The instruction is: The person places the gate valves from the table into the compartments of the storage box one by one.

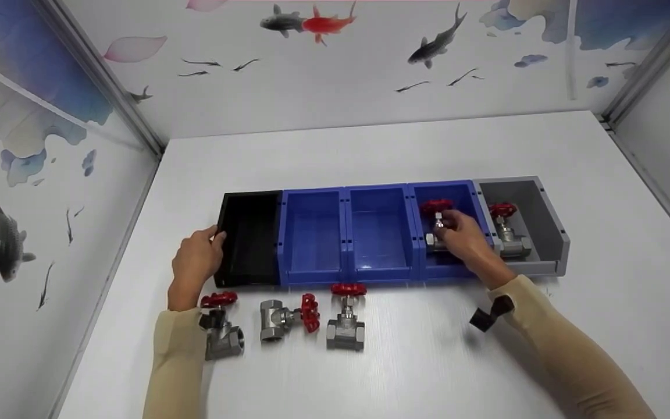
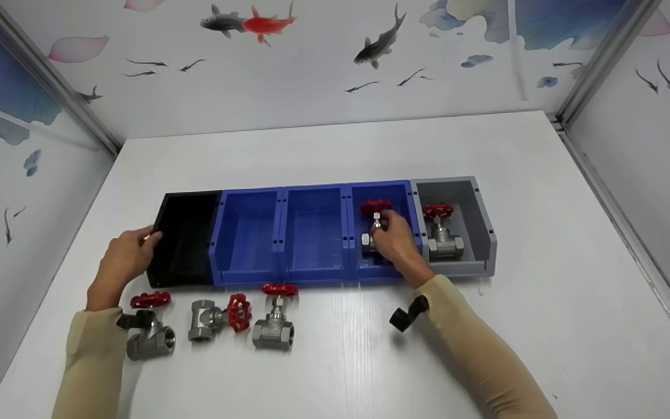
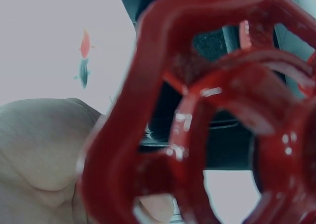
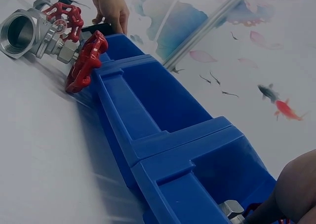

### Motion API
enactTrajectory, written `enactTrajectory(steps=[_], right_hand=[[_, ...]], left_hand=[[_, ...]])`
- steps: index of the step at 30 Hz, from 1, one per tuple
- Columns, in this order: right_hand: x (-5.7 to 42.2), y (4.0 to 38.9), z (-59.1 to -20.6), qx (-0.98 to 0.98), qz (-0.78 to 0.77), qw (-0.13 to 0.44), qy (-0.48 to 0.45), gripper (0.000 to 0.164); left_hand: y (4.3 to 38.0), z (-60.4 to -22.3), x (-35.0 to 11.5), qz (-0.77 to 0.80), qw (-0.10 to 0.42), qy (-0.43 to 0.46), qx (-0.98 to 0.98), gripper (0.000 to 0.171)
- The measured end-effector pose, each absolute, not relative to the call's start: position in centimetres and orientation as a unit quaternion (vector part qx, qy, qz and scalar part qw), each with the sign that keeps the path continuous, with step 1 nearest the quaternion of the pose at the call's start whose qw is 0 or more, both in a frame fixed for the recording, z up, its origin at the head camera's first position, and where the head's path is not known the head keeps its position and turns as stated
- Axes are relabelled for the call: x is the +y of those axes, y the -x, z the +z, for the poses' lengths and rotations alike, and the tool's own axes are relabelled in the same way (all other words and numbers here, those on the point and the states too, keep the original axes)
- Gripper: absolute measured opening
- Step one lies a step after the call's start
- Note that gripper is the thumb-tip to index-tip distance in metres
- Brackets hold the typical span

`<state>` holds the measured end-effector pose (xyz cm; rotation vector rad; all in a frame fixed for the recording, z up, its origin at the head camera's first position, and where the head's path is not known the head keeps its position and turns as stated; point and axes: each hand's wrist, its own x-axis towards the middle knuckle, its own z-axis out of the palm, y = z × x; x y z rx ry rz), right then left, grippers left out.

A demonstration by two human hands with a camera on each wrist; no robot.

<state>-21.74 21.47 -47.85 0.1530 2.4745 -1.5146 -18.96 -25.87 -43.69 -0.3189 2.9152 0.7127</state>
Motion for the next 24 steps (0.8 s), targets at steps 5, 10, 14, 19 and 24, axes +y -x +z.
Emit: enactTrajectory(steps=[5, 10, 14, 19, 24], right_hand=[[21.5, 21.8, -47.8, 0.848, -0.514, 0.117, -0.052, 0.057], [21.6, 21.6, -47.5, 0.854, -0.504, 0.124, -0.043, 0.059], [21.6, 21.2, -47.1, 0.866, -0.483, 0.126, -0.028, 0.061], [21.7, 20.8, -46.6, 0.875, -0.465, 0.134, -0.019, 0.061], [21.8, 20.3, -46.1, 0.883, -0.45, 0.133, -0.008, 0.061]], left_hand=[[19.0, -43.8, -25.9, 0.235, 0.057, 0.107, 0.965, 0.049], [19.1, -43.8, -25.9, 0.235, 0.062, 0.107, 0.964, 0.049], [19.1, -43.8, -25.9, 0.232, 0.065, 0.107, 0.965, 0.049], [19.0, -43.8, -25.9, 0.23, 0.058, 0.105, 0.966, 0.049], [19.0, -43.8, -25.9, 0.233, 0.054, 0.102, 0.966, 0.048]])
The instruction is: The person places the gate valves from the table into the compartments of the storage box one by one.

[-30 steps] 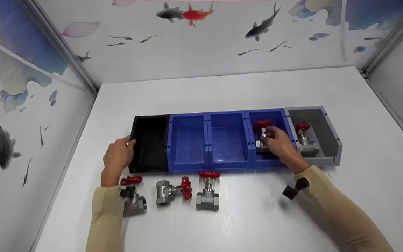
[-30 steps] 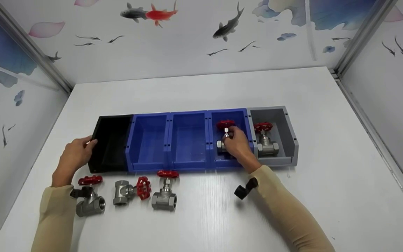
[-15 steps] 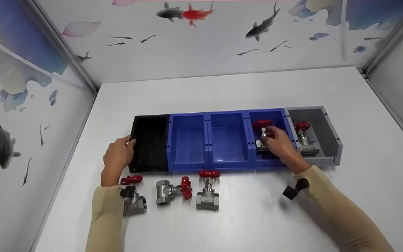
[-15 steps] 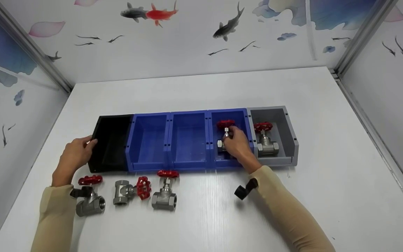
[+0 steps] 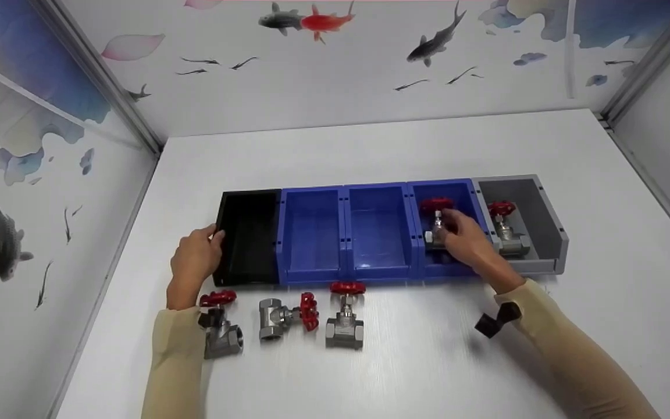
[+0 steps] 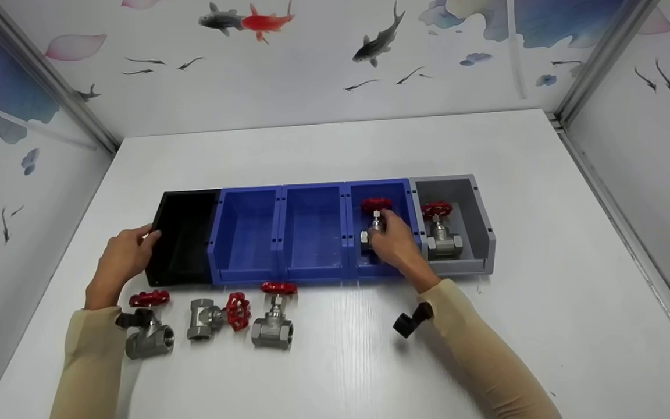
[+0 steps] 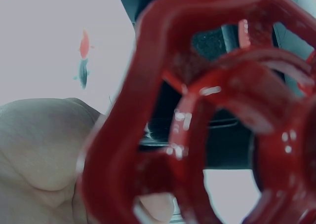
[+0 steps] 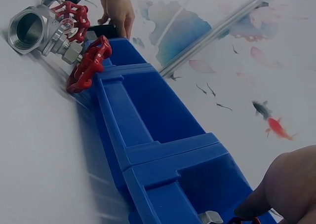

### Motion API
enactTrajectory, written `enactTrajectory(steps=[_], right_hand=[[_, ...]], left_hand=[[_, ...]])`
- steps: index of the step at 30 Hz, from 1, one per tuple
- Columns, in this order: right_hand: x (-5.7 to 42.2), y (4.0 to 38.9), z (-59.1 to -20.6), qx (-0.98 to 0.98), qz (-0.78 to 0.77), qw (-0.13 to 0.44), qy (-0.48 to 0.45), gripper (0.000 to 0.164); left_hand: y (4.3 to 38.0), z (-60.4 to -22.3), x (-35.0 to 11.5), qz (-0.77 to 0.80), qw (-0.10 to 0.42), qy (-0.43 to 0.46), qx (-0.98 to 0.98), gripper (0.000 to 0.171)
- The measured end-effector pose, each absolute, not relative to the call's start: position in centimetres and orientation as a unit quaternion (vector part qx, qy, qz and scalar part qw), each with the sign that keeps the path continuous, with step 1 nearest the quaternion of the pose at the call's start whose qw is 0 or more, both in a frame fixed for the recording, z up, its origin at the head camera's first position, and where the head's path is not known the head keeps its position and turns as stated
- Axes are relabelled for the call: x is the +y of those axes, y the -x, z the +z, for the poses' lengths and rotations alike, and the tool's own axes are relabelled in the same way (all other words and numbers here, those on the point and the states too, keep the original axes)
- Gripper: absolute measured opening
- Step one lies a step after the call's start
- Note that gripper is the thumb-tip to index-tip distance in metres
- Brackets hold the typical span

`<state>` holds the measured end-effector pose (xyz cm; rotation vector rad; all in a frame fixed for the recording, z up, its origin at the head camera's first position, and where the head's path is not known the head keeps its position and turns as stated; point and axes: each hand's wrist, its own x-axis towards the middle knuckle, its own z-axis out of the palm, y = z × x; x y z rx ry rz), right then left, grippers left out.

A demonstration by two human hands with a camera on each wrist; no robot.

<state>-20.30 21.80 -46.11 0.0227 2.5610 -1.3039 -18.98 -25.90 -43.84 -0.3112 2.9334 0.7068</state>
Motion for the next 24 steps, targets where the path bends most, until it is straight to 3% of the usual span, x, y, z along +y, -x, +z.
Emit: enactTrajectory(steps=[24], right_hand=[[21.9, 18.0, -44.7, 0.896, -0.429, 0.107, 0.026, 0.062]], left_hand=[[18.9, -43.7, -25.9, 0.234, 0.056, 0.105, 0.965, 0.049]])
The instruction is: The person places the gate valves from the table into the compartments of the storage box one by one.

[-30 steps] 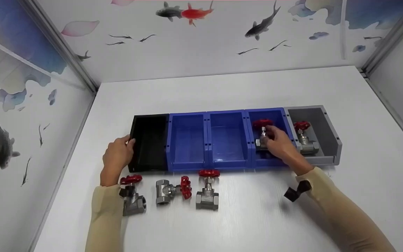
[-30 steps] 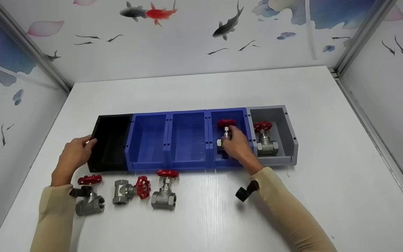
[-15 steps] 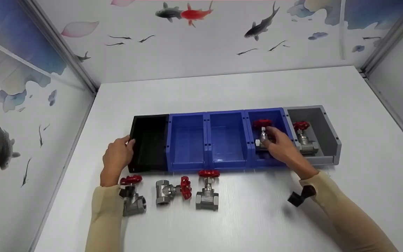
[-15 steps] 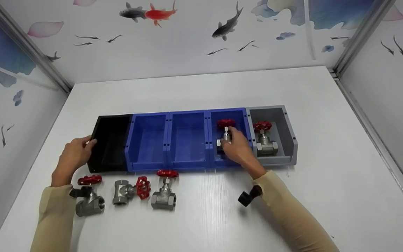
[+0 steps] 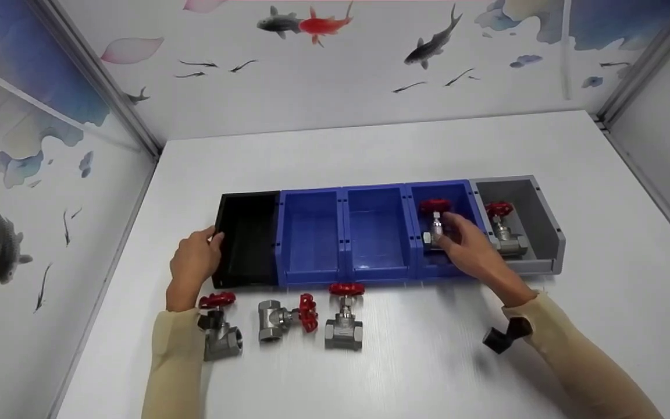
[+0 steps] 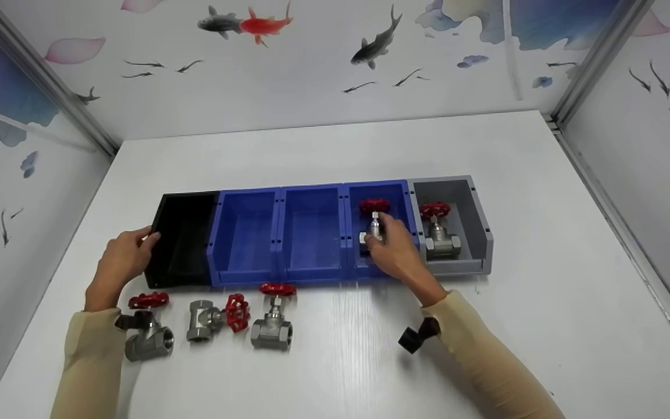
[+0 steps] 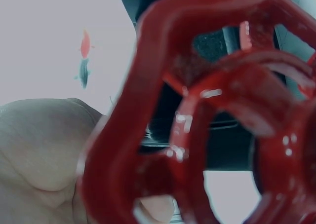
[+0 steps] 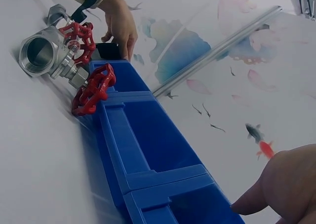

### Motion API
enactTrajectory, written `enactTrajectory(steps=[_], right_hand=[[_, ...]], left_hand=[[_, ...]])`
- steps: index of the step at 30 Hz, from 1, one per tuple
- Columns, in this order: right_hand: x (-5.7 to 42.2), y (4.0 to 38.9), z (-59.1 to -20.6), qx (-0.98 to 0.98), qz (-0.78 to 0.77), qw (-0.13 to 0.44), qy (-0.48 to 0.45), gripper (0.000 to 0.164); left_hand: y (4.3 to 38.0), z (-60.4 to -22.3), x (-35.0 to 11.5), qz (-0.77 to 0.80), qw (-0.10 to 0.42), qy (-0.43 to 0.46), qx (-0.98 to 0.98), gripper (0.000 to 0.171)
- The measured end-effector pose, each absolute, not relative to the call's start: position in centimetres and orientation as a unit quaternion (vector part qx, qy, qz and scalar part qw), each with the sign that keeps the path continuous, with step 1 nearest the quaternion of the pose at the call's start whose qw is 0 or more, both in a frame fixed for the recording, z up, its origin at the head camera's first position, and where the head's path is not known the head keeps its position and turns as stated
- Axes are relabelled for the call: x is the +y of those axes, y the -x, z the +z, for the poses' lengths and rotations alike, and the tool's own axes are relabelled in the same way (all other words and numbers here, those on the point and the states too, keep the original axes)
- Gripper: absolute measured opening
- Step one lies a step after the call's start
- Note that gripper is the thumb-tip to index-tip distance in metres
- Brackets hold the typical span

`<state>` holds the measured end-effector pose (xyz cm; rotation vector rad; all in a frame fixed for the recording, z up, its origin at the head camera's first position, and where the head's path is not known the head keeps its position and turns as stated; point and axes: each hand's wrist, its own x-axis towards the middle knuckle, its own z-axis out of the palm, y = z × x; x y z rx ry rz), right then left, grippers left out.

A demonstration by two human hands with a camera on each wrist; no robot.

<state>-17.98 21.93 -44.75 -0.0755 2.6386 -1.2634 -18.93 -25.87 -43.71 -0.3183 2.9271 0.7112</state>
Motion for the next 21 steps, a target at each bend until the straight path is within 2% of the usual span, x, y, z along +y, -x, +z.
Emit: enactTrajectory(steps=[12, 21], right_hand=[[21.5, 16.1, -43.5, 0.879, -0.47, 0.071, 0.033, 0.06], [20.7, 14.5, -42.4, 0.881, -0.47, 0.011, 0.052, 0.046]], left_hand=[[18.9, -43.6, -25.8, 0.232, 0.06, 0.106, 0.965, 0.049], [18.9, -43.6, -25.8, 0.233, 0.062, 0.107, 0.965, 0.049]])
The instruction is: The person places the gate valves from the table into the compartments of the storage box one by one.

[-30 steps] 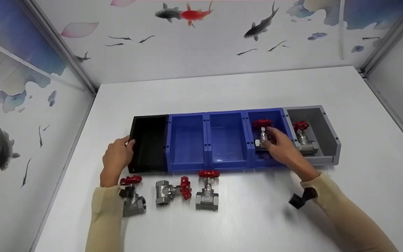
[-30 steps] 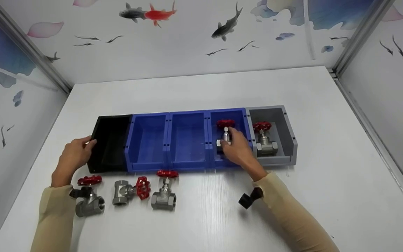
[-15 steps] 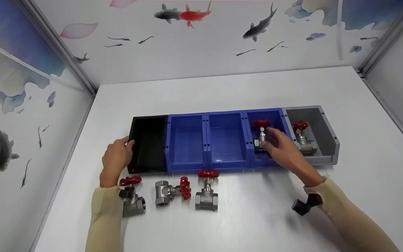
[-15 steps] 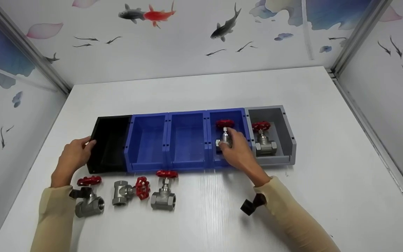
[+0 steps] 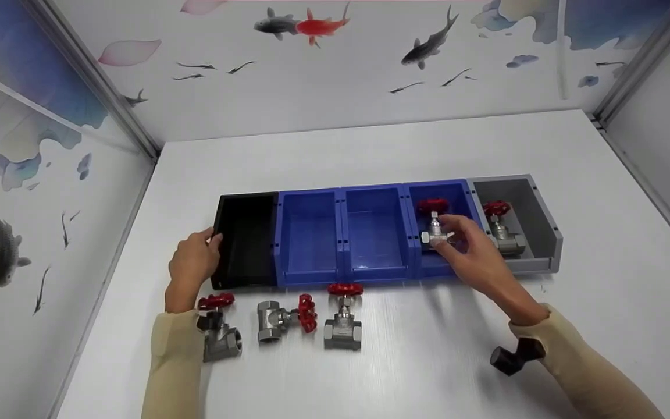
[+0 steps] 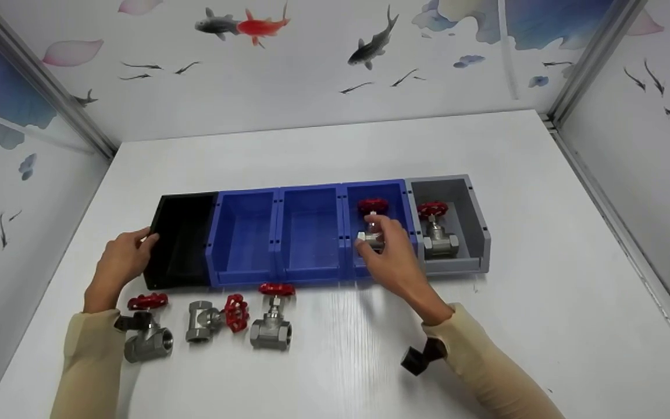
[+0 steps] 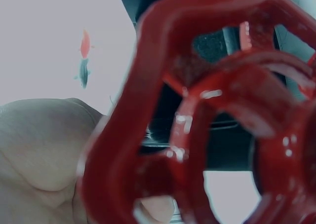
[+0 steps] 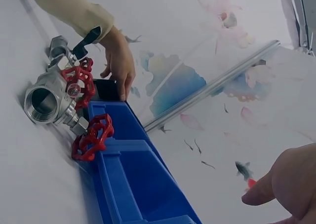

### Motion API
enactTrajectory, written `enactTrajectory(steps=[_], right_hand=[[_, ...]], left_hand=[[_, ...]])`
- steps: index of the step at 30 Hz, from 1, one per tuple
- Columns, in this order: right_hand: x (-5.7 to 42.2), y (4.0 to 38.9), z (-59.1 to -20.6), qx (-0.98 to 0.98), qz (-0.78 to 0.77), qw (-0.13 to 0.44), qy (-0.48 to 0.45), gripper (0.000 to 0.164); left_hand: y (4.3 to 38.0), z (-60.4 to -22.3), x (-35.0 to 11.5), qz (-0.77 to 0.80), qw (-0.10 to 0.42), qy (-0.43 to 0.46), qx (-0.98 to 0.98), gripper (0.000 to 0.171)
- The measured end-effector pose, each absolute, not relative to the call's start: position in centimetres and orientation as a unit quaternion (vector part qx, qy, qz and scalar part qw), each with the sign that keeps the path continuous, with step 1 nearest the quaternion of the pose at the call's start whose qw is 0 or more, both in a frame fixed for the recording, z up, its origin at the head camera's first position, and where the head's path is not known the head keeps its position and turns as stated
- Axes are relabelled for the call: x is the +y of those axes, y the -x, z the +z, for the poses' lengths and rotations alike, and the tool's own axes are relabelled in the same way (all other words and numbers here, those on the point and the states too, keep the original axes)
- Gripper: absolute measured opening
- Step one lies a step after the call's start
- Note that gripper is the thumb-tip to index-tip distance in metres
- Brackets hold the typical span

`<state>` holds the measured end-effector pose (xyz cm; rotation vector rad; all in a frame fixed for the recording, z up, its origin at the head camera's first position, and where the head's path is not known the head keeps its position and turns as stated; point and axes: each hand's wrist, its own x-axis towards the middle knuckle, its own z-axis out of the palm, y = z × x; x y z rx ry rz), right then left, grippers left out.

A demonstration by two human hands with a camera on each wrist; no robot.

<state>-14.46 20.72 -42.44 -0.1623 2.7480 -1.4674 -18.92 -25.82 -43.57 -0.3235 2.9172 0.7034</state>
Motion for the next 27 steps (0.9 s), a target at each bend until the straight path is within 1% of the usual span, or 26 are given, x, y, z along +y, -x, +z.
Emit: enactTrajectory(steps=[3, 6, 11, 18, 23, 27], right_hand=[[20.6, 13.9, -42.1, 0.874, -0.483, 0.006, 0.051, 0.041], [20.4, 13.5, -41.9, 0.869, -0.491, 0.015, 0.056, 0.037], [20.3, 13.0, -42.0, 0.871, -0.485, 0.036, 0.067, 0.036], [19.9, 12.7, -42.5, 0.872, -0.477, 0.046, 0.095, 0.031], [19.5, 12.5, -43.0, 0.865, -0.484, 0.076, 0.11, 0.03], [19.2, 12.5, -43.7, 0.858, -0.489, 0.108, 0.111, 0.032]], left_hand=[[18.9, -43.6, -25.8, 0.23, 0.064, 0.108, 0.965, 0.049], [18.9, -43.6, -25.8, 0.227, 0.066, 0.11, 0.965, 0.05], [19.0, -43.6, -25.8, 0.227, 0.071, 0.111, 0.965, 0.05], [19.1, -43.7, -25.8, 0.229, 0.077, 0.111, 0.964, 0.05], [19.0, -43.7, -25.9, 0.229, 0.069, 0.106, 0.965, 0.05], [19.0, -43.8, -25.9, 0.23, 0.066, 0.105, 0.965, 0.05]])
